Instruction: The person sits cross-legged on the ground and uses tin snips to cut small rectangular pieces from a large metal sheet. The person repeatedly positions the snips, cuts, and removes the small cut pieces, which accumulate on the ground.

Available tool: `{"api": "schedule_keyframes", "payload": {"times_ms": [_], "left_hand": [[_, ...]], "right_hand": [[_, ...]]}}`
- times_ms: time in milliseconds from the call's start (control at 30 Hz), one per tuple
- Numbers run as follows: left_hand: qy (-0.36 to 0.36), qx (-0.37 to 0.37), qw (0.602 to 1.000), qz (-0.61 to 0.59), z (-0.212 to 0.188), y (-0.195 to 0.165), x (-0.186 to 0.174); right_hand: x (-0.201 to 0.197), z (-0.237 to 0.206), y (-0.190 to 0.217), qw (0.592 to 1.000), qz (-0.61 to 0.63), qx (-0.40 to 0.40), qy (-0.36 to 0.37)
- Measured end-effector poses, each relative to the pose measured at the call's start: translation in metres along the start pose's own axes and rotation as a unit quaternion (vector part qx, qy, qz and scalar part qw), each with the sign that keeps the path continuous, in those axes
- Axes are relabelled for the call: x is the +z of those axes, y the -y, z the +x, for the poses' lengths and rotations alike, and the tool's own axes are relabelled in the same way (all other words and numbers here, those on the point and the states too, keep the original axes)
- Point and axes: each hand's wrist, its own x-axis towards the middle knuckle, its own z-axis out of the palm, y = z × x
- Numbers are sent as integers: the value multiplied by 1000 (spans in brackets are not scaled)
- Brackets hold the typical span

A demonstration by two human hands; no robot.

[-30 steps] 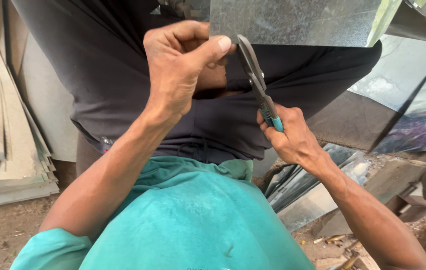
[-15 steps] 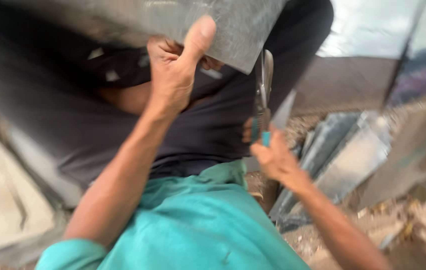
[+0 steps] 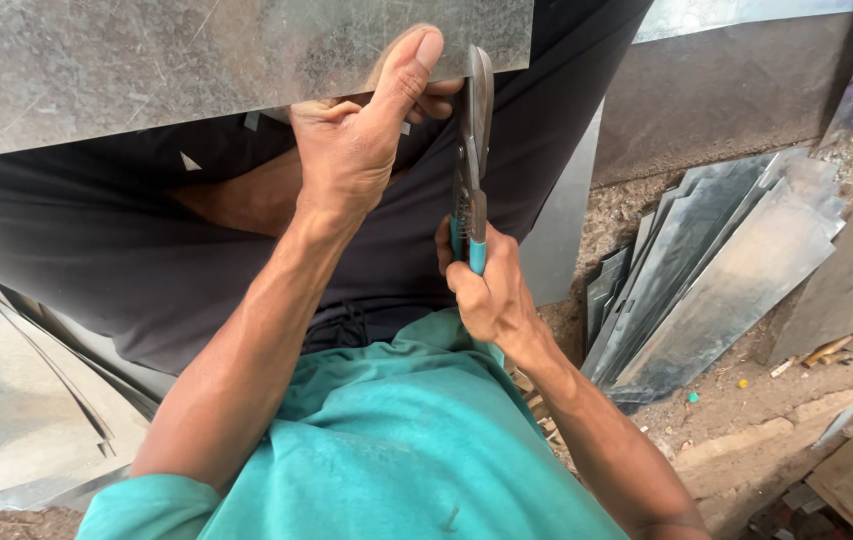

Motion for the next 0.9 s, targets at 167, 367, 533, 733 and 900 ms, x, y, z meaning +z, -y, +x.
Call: {"api": "schedule_keyframes", "payload": {"times_ms": [167, 367, 533, 733, 900], "left_hand": [[-7, -19, 999, -32, 6, -18, 16], [-4, 12, 1000, -23, -1, -95, -54], [-64, 107, 991, 54, -57, -116, -126], [-47, 137, 989, -2, -75, -76, -127], [-46, 132, 990, -16, -72, -72, -133]], "right_hand": [[4, 1, -11, 999, 43, 17, 1], [1, -9, 6, 986, -34, 18, 165], [6, 12, 33, 950, -142, -41, 276], [18, 46, 75, 931, -164, 32, 324], [25, 46, 95, 920, -206, -2, 332]]}}
